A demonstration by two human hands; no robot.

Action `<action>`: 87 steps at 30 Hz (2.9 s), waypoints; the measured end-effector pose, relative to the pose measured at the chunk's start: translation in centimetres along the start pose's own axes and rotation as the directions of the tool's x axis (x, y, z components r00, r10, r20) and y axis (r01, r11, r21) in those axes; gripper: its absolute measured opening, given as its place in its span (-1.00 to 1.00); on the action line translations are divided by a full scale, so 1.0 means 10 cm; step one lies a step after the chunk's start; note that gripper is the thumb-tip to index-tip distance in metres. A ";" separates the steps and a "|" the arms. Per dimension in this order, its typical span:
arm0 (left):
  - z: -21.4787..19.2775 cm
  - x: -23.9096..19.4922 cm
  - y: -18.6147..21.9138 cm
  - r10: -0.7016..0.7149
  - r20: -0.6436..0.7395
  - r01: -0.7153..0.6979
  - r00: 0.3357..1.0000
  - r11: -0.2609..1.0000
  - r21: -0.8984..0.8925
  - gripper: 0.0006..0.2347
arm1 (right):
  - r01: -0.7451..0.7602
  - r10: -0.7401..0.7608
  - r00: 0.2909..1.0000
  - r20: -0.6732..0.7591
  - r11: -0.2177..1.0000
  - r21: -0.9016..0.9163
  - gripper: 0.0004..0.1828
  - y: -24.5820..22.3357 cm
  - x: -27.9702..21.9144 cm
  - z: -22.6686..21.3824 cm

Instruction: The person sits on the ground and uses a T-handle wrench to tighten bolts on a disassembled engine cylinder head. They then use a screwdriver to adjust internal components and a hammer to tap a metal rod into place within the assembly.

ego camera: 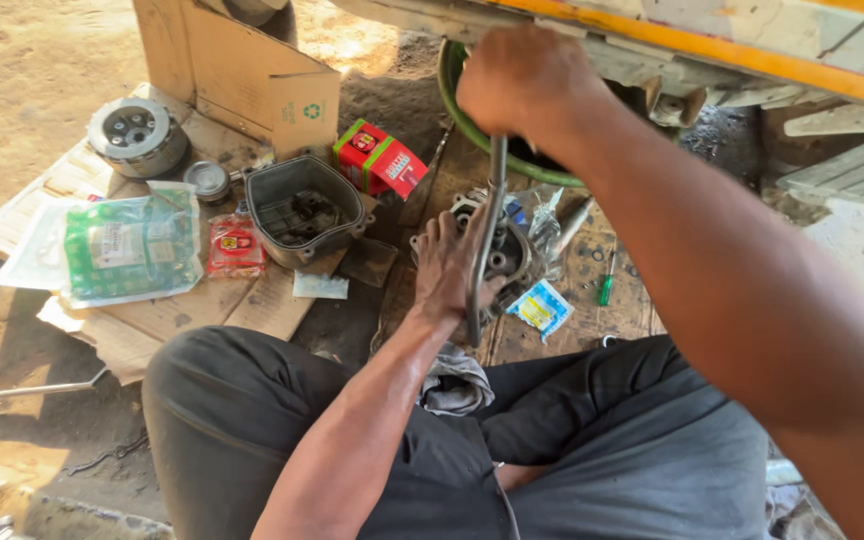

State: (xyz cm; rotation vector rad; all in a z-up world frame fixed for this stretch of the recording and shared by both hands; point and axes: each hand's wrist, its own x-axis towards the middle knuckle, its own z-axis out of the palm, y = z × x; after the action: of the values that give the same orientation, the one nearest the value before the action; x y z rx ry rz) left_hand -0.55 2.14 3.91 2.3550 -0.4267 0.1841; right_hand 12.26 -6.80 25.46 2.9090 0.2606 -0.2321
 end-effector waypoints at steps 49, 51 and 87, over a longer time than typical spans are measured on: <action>0.19 0.60 -0.23 -0.186 0.019 0.184 0.982 0.945 -0.272 -0.64 | -0.208 0.093 0.909 0.406 0.946 0.248 -0.64 1.77 -0.99 3.15; 0.14 0.55 -0.23 -0.212 0.061 0.221 0.975 0.922 -0.319 -0.64 | -0.287 0.153 0.923 0.352 0.884 0.369 -0.67 1.86 -1.09 3.53; 0.02 0.56 -0.18 -0.271 0.040 0.264 0.962 0.877 -0.402 -0.55 | -0.279 -0.063 0.952 0.299 -0.577 0.768 -0.65 1.10 -0.94 2.35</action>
State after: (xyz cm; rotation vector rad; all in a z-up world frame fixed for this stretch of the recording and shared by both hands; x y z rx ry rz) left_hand 5.31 1.84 4.07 1.9717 -0.1089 -0.0168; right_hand 2.05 -24.13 6.51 4.5348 -1.3333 -1.6495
